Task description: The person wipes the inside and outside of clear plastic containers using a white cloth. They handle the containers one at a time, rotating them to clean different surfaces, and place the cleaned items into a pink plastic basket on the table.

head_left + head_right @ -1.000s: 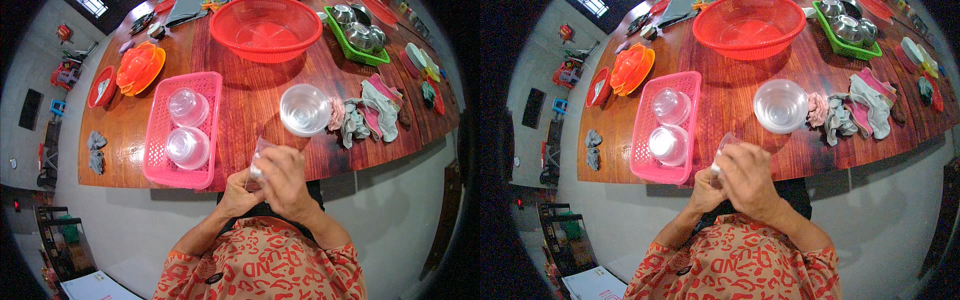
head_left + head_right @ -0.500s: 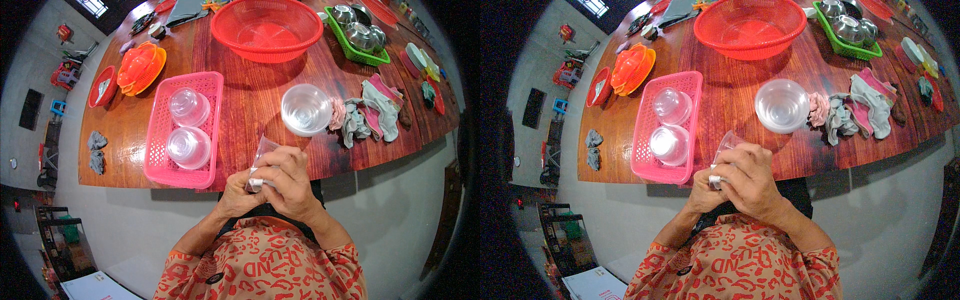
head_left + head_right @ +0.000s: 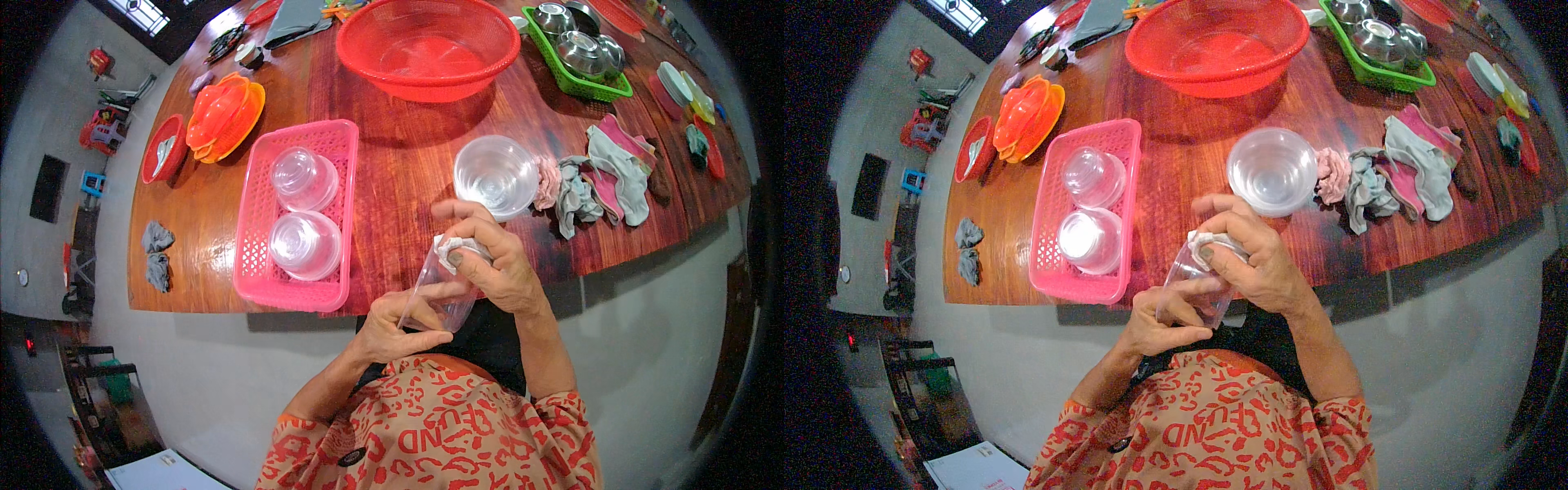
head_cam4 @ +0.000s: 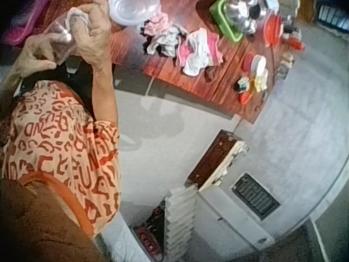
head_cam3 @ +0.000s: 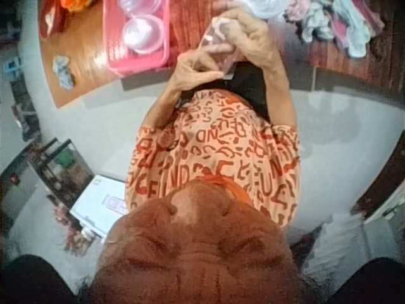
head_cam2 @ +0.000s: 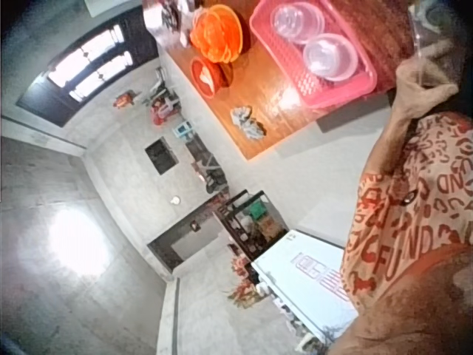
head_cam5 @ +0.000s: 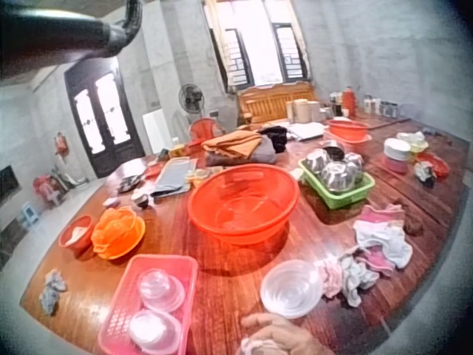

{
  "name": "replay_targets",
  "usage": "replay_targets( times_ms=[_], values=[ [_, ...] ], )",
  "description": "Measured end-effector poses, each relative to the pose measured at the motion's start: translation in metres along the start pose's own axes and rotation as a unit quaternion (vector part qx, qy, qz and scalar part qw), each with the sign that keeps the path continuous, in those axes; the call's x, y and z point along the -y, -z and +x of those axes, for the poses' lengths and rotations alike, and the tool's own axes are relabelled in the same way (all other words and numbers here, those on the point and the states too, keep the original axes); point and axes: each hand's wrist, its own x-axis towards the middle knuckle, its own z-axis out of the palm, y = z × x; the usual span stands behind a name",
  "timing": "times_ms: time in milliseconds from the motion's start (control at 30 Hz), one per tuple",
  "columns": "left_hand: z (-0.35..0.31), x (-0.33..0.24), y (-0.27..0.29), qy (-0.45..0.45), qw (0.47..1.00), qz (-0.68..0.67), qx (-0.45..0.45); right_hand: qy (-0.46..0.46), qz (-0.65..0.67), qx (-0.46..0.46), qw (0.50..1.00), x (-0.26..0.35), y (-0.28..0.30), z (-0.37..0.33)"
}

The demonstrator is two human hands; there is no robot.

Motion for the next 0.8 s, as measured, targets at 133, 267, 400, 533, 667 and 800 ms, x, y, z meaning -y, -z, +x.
replay_targets(
  times_ms=[133, 267, 400, 533, 667, 800],
  values=[
    [-0.004, 0.006, -0.001, 0.033, 0.999, -0.024, 0.008, -0.024, 0.074, 0.070, 0.994, -0.008, 0.007, 0.000],
    [0.001, -0.001, 0.004, 0.086, 0.994, -0.073, 0.003, 0.021, 0.007, 0.101, 0.995, -0.008, 0.005, -0.001],
    [0.011, -0.008, 0.001, 0.167, 0.982, -0.061, -0.060, 0.131, -0.143, 0.054, 0.979, -0.003, -0.010, -0.001],
    [0.013, -0.019, -0.010, 0.125, 0.981, -0.053, -0.138, 0.133, -0.279, -0.028, 0.951, 0.018, -0.028, -0.008],
    [0.002, -0.004, -0.006, 0.081, 0.990, -0.057, -0.100, 0.063, -0.212, -0.078, 0.972, 0.006, -0.023, -0.012],
    [0.003, -0.006, -0.009, 0.056, 0.995, -0.020, -0.081, -0.036, -0.103, -0.102, 0.989, -0.003, -0.012, -0.002]
  ],
)
